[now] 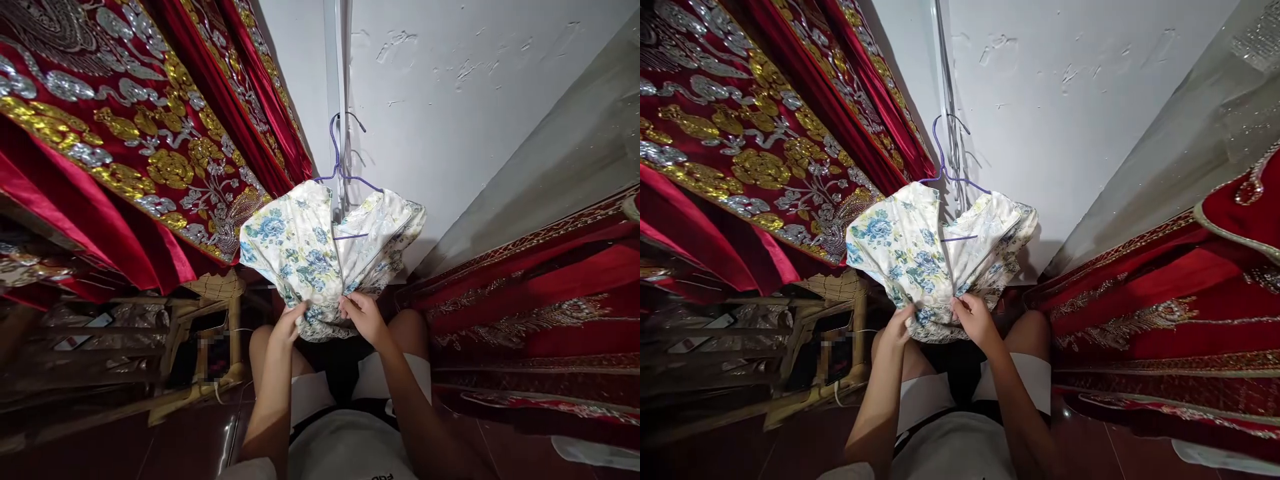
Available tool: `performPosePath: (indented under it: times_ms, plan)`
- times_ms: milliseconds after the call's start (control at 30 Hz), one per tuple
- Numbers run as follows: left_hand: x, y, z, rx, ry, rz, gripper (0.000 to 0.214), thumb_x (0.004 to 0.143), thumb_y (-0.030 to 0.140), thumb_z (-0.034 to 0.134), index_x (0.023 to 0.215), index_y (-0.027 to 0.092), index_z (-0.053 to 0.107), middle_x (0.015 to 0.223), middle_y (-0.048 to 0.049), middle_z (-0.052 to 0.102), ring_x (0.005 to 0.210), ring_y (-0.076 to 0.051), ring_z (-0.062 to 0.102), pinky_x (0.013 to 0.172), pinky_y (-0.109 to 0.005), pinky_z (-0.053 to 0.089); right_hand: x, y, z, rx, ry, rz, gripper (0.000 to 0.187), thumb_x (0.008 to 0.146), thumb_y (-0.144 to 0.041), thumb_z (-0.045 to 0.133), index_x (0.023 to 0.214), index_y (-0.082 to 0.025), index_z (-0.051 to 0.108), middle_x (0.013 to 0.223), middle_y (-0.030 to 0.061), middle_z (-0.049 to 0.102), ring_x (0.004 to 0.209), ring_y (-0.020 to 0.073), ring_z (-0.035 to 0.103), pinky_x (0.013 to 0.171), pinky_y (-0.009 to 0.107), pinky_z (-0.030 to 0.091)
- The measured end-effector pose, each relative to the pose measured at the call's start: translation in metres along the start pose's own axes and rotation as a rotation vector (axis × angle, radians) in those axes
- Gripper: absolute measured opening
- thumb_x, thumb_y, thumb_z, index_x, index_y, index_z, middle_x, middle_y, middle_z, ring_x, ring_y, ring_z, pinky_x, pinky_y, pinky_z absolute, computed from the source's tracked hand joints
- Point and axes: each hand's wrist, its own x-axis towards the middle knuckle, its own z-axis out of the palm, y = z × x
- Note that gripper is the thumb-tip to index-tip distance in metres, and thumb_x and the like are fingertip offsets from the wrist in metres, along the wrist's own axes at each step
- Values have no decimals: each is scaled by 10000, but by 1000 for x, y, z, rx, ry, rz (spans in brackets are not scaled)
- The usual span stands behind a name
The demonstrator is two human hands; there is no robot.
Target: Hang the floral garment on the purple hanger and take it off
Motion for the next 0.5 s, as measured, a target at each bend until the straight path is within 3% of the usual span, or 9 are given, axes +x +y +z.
performPosePath:
  times_ms: [67, 167, 200, 267, 367, 500]
  plan:
    - [9, -3, 9, 122, 75, 118, 487, 616, 467, 900, 943, 176, 685, 990, -94, 743, 1065, -318, 685, 1027, -442, 515, 2, -2, 3, 16, 45, 15, 452, 880, -614, 619, 686, -206, 610, 605, 19, 617, 597, 171, 546, 609, 304, 437]
    - [7, -13, 24, 387, 335, 490, 533, 781, 472, 788, 1201, 192, 618, 1260, -139, 663, 1217, -294, 624, 1066, -422, 489, 4, -4, 7, -3, 108, 31, 391, 884, -547, 606, 683, -212, 604, 589, 13, 614, 548, 159, 507, 564, 298, 399]
    - [3, -17, 30, 468, 365, 593, 560, 800, 453, 773, 1266, 202, 589, 1326, -148, 625, 1264, -294, 595, 1083, -421, 474, 5, -5, 8, -19, 112, 28, 375, 890, -524, 598, 679, -213, 601, 586, 12, 616, 540, 156, 505, 559, 296, 394]
    - [-4, -24, 44, 616, 234, 691, 483, 841, 391, 731, 1270, 216, 595, 1301, -139, 634, 1242, -285, 601, 1063, -408, 479, 7, -10, 8, -61, 73, 11, 340, 903, -468, 587, 682, -210, 607, 582, 9, 630, 548, 156, 535, 581, 293, 413]
    - [-8, -29, 66, 738, -86, 649, 146, 953, 310, 545, 1010, 221, 646, 948, -72, 692, 916, -224, 663, 868, -339, 522, 18, -34, -2, -129, 0, -35, 333, 918, -419, 572, 665, -207, 611, 574, 7, 640, 545, 148, 551, 587, 284, 429]
    - [-2, -35, 83, 889, -249, 619, 227, 1007, 308, 442, 837, 227, 568, 779, -39, 617, 726, -189, 603, 710, -290, 460, 57, -98, -32, -125, 99, -154, 327, 921, -437, 632, 704, -194, 639, 537, -12, 596, 441, 107, 430, 469, 256, 344]
